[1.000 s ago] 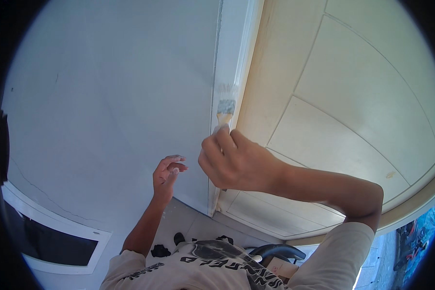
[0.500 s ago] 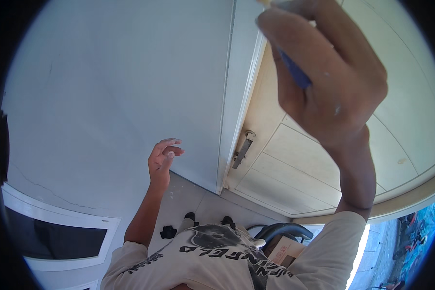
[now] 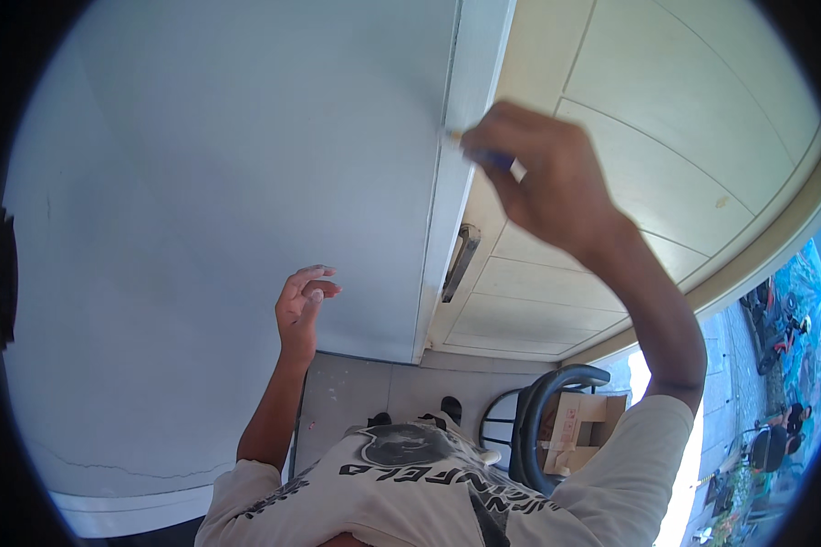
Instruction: The person paints a door frame using a paint brush, repeatedly dipping the brush into a container of paint.
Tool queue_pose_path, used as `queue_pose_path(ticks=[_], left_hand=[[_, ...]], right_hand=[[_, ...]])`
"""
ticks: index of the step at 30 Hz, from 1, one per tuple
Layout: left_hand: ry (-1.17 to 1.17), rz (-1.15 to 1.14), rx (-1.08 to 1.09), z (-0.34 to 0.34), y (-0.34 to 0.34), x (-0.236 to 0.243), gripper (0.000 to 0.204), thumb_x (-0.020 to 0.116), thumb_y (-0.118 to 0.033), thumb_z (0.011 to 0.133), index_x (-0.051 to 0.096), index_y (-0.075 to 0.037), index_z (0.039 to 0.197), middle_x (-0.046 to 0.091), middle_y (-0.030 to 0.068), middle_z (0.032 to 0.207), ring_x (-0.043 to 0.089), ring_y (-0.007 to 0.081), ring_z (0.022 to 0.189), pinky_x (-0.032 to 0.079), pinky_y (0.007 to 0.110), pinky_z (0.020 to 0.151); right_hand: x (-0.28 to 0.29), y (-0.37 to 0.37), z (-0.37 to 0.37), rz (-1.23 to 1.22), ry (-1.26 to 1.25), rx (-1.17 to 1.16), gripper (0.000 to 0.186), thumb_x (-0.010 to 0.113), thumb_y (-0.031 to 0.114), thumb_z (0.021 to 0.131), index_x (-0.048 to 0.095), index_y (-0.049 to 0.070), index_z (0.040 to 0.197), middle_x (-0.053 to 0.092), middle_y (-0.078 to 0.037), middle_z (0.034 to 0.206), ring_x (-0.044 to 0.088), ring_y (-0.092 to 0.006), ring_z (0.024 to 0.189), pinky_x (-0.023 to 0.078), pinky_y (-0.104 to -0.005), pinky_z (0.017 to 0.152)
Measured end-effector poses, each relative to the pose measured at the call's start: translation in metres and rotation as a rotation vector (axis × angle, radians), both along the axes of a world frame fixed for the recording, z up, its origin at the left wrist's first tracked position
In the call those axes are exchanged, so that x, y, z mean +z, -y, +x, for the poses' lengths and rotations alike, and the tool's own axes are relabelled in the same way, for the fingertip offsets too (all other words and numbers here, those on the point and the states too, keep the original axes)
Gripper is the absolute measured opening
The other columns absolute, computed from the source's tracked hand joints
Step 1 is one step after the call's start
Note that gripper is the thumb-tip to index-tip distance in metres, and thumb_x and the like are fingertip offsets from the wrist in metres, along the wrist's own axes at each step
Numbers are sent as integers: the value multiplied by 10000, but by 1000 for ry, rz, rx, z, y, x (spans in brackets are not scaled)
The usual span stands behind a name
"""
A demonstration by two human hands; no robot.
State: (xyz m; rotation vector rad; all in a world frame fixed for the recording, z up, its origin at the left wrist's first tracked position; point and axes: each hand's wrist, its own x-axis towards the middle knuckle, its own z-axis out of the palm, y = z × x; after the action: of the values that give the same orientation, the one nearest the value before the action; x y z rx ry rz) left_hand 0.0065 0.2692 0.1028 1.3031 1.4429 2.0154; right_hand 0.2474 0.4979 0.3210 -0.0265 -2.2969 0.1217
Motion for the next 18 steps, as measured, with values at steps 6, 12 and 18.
queue_pose_path(ticks=[6, 12, 18], left_hand=[[31, 8, -118, -16, -5, -15, 237, 573, -110, 1011, 600, -23, 1231, 651, 160, 1234, 678, 231, 975, 530, 394, 889], [65, -24, -226, -27, -7, -19, 242, 572, -109, 1009, 601, -27, 1235, 651, 157, 1233, 679, 232, 971, 524, 392, 887], [71, -47, -262, -27, -10, -21, 252, 569, -105, 1004, 600, -28, 1242, 647, 156, 1241, 675, 231, 984, 523, 386, 886]], right_hand=[[14, -10, -7, 589, -321, -151, 188, 778, -54, 777, 706, 20, 934, 696, -103, 912, 712, -218, 795, 590, -306, 623], [-143, 18, -24, 443, -137, -216, 249, 725, 5, 678, 669, 20, 920, 652, -135, 1008, 707, -298, 933, 616, -347, 653], [-222, 61, -21, 16, 178, -215, 209, 710, -11, 750, 650, 57, 938, 631, -75, 897, 687, -242, 858, 589, -346, 671]])
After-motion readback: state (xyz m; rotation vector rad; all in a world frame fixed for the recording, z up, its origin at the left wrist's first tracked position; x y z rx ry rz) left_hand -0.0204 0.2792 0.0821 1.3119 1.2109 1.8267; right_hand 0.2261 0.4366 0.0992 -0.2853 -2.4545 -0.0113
